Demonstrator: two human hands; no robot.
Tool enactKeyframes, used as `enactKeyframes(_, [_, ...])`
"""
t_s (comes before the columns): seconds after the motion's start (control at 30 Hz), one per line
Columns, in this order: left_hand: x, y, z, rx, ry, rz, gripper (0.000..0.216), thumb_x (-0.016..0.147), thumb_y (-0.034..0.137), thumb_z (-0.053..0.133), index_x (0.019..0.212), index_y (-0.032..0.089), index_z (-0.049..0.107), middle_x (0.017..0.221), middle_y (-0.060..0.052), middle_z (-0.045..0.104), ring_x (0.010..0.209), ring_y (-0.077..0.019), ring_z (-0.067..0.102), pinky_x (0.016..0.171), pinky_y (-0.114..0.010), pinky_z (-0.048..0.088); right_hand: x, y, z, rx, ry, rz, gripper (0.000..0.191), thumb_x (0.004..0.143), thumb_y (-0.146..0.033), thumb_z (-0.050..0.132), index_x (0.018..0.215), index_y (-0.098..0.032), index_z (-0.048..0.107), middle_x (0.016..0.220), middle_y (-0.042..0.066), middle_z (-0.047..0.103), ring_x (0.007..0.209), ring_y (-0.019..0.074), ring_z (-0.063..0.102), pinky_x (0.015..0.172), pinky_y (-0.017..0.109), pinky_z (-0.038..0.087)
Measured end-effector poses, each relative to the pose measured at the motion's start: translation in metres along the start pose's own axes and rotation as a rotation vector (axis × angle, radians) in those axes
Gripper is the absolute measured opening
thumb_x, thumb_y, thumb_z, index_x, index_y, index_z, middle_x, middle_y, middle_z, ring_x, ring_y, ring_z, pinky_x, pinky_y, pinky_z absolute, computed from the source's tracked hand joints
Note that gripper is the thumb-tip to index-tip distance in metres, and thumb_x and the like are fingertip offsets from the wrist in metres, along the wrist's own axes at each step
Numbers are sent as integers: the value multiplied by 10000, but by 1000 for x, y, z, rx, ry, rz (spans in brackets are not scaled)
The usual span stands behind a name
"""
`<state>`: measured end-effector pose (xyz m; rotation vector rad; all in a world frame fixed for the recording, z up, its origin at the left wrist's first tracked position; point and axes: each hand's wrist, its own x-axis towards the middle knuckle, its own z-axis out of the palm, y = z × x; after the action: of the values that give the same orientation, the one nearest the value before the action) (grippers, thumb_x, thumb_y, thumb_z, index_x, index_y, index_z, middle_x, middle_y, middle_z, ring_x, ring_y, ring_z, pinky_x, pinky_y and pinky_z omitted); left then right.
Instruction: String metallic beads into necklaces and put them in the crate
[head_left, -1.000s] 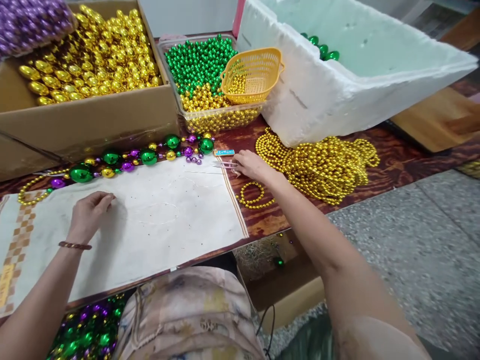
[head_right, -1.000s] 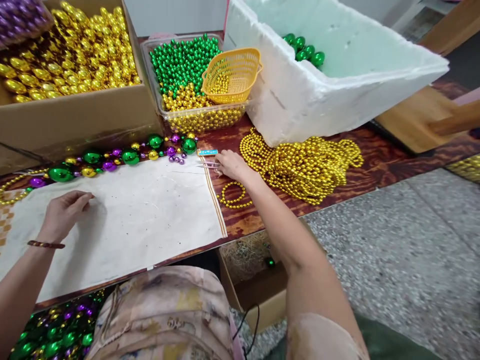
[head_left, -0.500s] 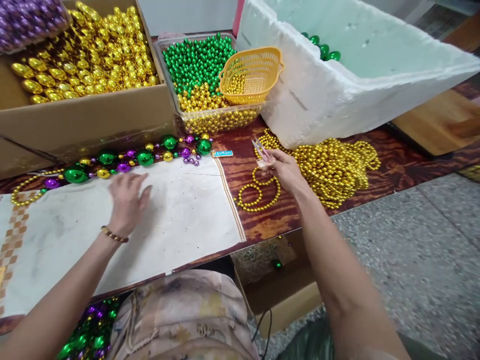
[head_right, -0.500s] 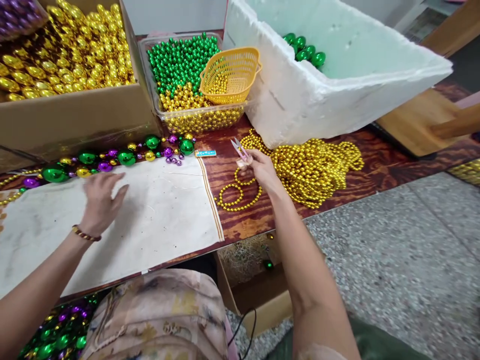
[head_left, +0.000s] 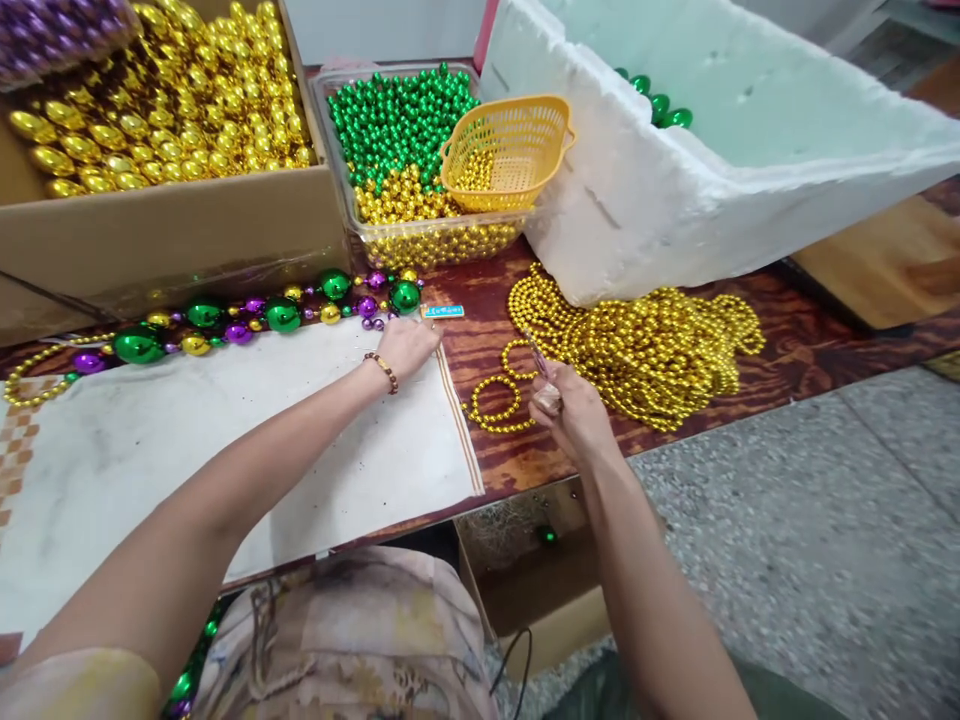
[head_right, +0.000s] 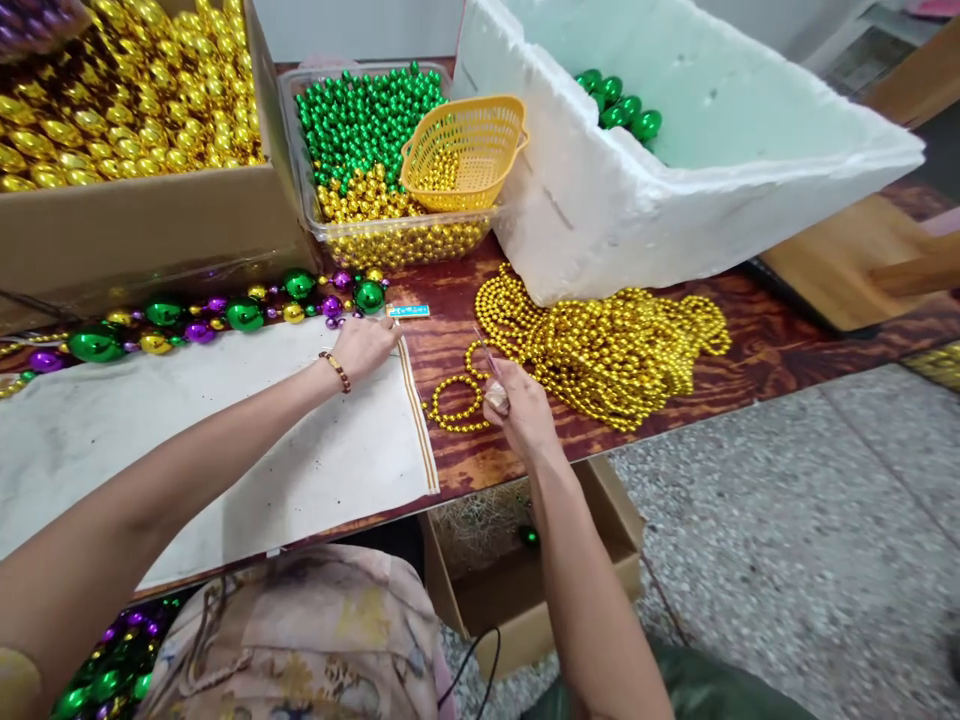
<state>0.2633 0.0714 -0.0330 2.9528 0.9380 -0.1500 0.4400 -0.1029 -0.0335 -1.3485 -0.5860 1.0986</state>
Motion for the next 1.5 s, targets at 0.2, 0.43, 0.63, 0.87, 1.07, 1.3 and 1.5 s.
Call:
enactKeyframes(0.2, [-31, 0, -7, -34, 165, -64, 305, 981, 161, 369, 1006, 153, 673, 1137, -150, 636, 1023, -251, 597, 664, -303, 423, -3, -3, 1, -140, -107, 41, 382, 704, -505, 795, 865, -216, 604, 559, -67, 458, 431, 68, 384, 378, 180, 281])
enactKeyframes(0.43, [-87, -2, -29, -30, 34, -125, 297, 970, 189, 385, 921, 169, 677, 892, -94, 684, 820, -211, 638, 582, -284, 382, -12, -25, 20, -647, -268, -167, 273, 839, -401, 686, 1023, -201, 702, 790, 33, 669, 654, 154, 606, 511, 242, 432])
enactKeyframes(0.63, [-101, -5, -26, -62, 25, -146, 284, 957, 186, 399, 915, 161, 679, 905, -100, 701, 782, -208, 654, 555, -280, 375, -5, -33, 53, -1106, -446, -480, 238, 917, -342, 590, 969, -166, 741, 800, 76, 703, 735, 195, 629, 635, 282, 439])
enactKeyframes(0.87, [-110, -1, -21, -93, 55, -143, 244, 955, 178, 431, 929, 161, 673, 885, -90, 694, 780, -214, 660, 550, -288, 369, 3, -25, 75, -1231, -528, -594, 230, 947, -281, 548, 982, -134, 721, 909, 116, 743, 825, 235, 694, 721, 310, 498])
enactKeyframes(1.07, [-118, 2, -6, -183, 81, -114, 227, 967, 161, 432, 990, 174, 658, 860, -77, 668, 779, -185, 638, 556, -274, 387, 9, 0, 75, -1191, -509, -678, 287, 963, -322, 503, 982, -139, 723, 888, 126, 751, 776, 255, 718, 674, 326, 528])
enactKeyframes(1.3, [-148, 20, 12, -288, 287, -52, 239, 976, 159, 421, 856, 168, 628, 783, -36, 642, 701, -136, 593, 541, -258, 367, 6, 7, 60, -1065, -357, -562, 304, 918, -428, 576, 1012, -180, 723, 900, 96, 754, 734, 252, 711, 640, 341, 549])
enactKeyframes(1.5, [-190, 45, 30, -461, 386, 115, 277, 985, 153, 374, 836, 178, 605, 790, -27, 643, 723, -112, 591, 610, -226, 440, 2, 7, 65, -1005, -369, -434, 317, 898, -449, 610, 1050, -188, 707, 913, 84, 729, 738, 225, 684, 612, 315, 538])
